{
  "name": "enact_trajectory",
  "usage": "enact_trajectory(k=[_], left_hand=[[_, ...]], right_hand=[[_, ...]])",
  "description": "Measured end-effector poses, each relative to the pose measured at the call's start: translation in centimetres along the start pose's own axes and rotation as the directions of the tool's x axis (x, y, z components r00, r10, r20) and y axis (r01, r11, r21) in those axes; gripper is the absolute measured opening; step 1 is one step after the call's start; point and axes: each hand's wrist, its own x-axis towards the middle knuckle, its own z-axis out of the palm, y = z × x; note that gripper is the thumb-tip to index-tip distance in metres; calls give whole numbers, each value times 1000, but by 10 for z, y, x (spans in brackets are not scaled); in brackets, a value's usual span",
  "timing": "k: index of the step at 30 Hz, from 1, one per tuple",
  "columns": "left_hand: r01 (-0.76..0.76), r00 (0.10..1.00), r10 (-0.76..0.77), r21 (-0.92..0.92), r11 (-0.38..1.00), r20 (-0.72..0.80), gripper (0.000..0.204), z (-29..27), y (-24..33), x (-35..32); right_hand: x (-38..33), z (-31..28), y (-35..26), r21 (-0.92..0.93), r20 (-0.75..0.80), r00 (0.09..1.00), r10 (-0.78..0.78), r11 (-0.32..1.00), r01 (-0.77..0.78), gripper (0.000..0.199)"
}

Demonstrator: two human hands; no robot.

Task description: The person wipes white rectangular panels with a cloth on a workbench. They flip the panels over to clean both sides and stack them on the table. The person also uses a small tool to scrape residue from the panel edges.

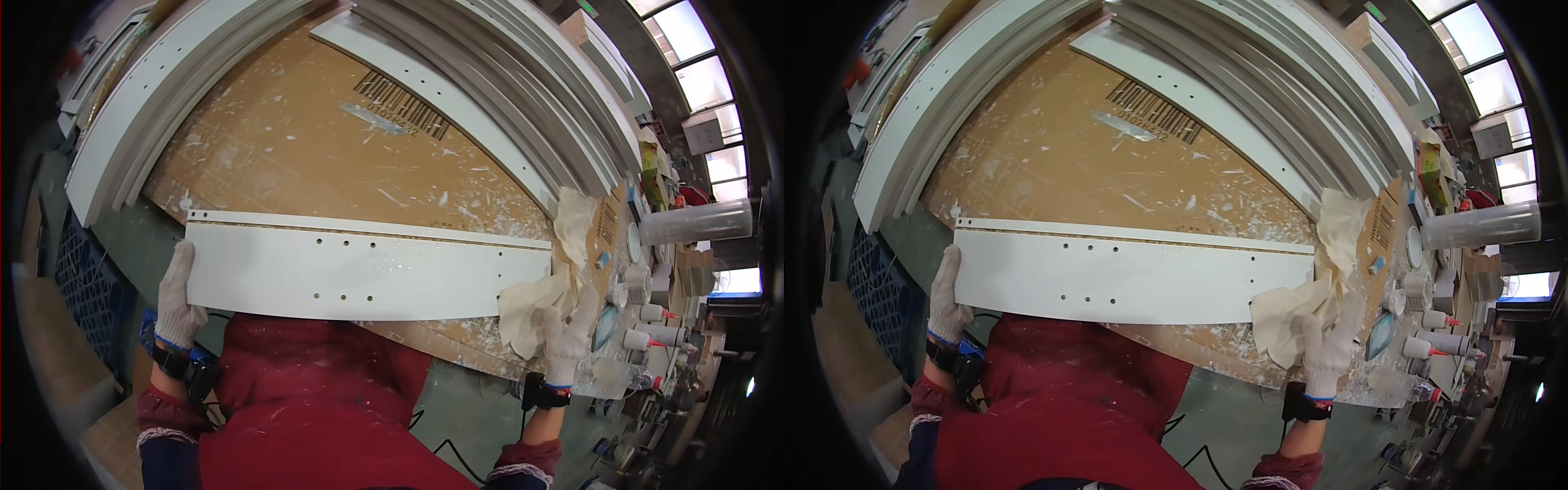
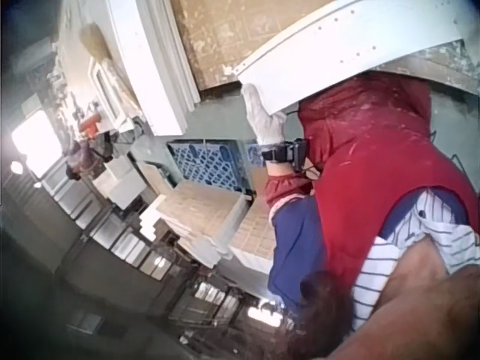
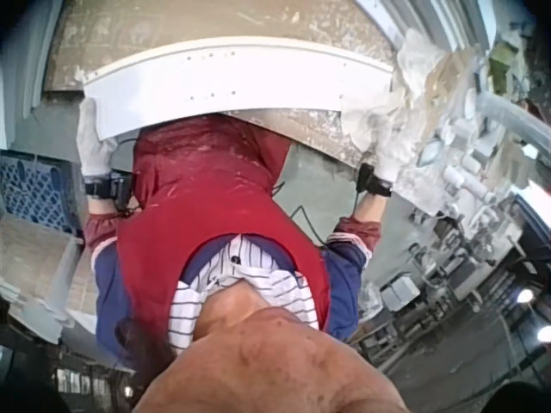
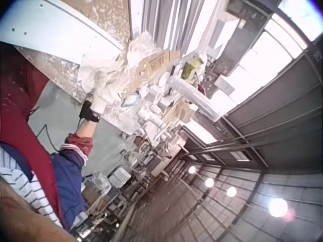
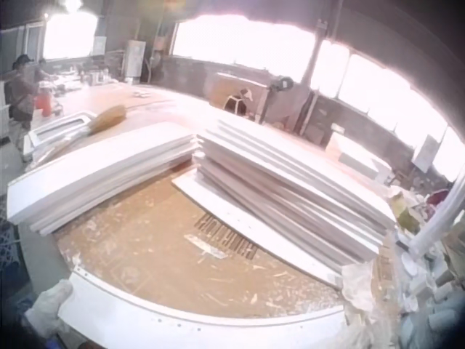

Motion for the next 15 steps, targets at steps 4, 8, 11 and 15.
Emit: enact_trajectory(k=[4, 8, 11, 15], left_hand=[[98, 991, -110, -152, 983, -71, 35, 18, 7, -7], [171, 978, -198, -284, 943, -67, 34, 8, 2, -2], [110, 988, -117, -65, 992, -101, 33, -8, -11, -1], [21, 1000, -19, 176, 984, -14, 38, -21, -18, -4]], right_hand=[[34, 23, -6, 214, 328, 944, -14, 975, -60, 51], [62, 4, -16, 224, 404, 914, -24, 972, -73, 37], [93, -24, -79, 358, 256, 923, -288, 915, 186, 33], [97, -15, -167, 293, 605, 619, -502, 862, 413, 20]])
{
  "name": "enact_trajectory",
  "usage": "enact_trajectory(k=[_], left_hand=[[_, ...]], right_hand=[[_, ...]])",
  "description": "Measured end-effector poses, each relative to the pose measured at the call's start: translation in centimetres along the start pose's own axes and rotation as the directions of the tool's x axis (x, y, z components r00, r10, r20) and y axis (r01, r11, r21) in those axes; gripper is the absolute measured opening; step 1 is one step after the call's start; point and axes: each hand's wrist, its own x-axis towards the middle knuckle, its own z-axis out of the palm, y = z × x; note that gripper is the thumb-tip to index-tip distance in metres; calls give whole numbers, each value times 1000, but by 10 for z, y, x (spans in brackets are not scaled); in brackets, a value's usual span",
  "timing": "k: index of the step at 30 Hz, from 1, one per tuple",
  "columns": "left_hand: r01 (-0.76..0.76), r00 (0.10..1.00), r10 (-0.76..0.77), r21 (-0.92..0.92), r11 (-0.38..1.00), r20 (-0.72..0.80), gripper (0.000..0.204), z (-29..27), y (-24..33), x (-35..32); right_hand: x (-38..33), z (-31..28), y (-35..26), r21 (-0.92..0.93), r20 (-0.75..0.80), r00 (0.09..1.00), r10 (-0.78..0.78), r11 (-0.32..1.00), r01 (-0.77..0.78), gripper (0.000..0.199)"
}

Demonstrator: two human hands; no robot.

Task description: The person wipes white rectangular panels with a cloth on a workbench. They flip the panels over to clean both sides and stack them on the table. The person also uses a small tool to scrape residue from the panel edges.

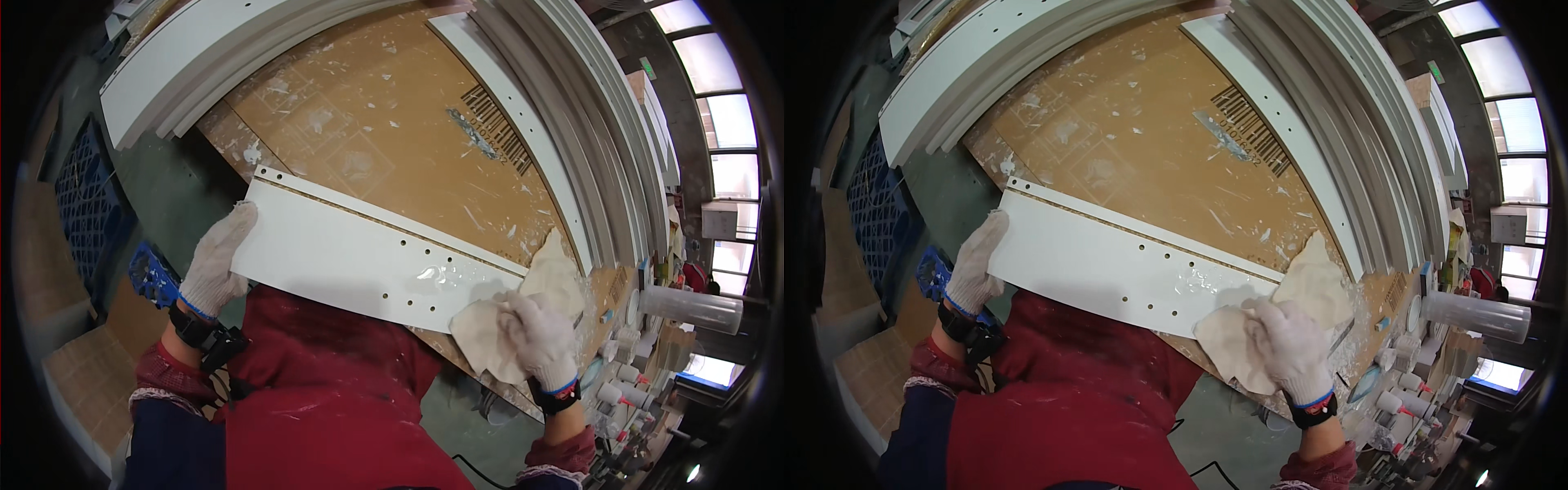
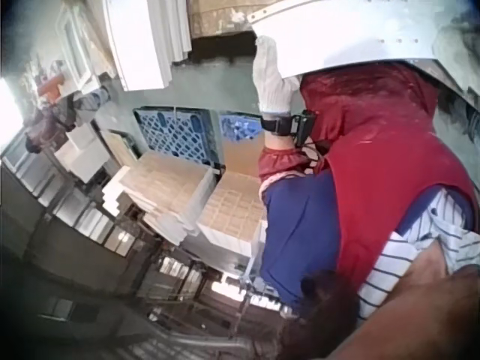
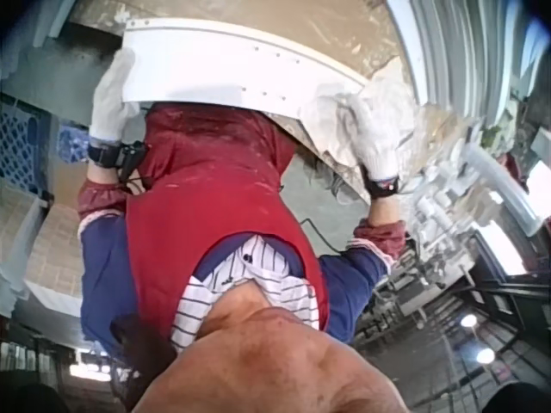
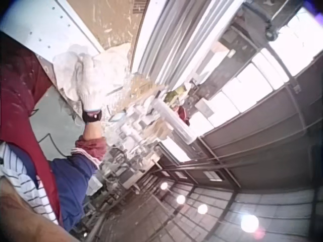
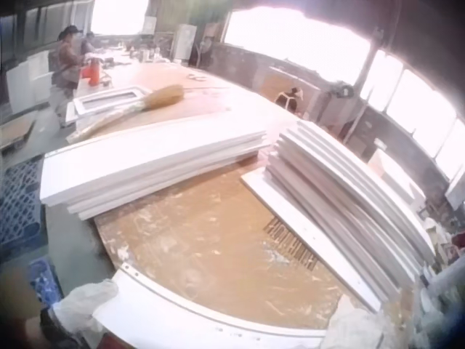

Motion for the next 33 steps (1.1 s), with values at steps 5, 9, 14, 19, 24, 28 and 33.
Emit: enact_trajectory(k=[5, 9, 14, 19, 24, 28, 33], left_hand=[[67, 998, -68, -97, 993, -2, 42, 4, -6, -3], [19, 999, -24, 113, 993, 40, 51, 1, -8, -1], [265, 964, -254, -200, 943, 79, 67, -4, -8, 3], [-629, 777, 466, 566, 533, 423, 82, -13, -2, -10], [-683, 718, 514, 617, 390, 469, 84, -10, 2, -9], [-753, 637, 597, 561, 345, 488, 82, -4, 2, 1], [-633, 774, 481, 540, 555, 412, 81, -3, 4, -4]], right_hand=[[9, 39, 8, -17, -7, 1000, -31, 999, 31, 14], [60, 33, -68, 116, -61, 986, -153, 980, 159, 9], [103, 24, -156, 127, 143, 908, -394, 917, 378, 23], [46, 35, -31, 206, -70, 998, 6, 979, 9, 15], [33, 26, -18, 233, 24, 987, 161, 959, -162, 14], [96, 29, -131, 188, -34, 948, -316, 930, 317, 17], [101, 28, -150, 286, 24, 955, -294, 918, 275, 12]])
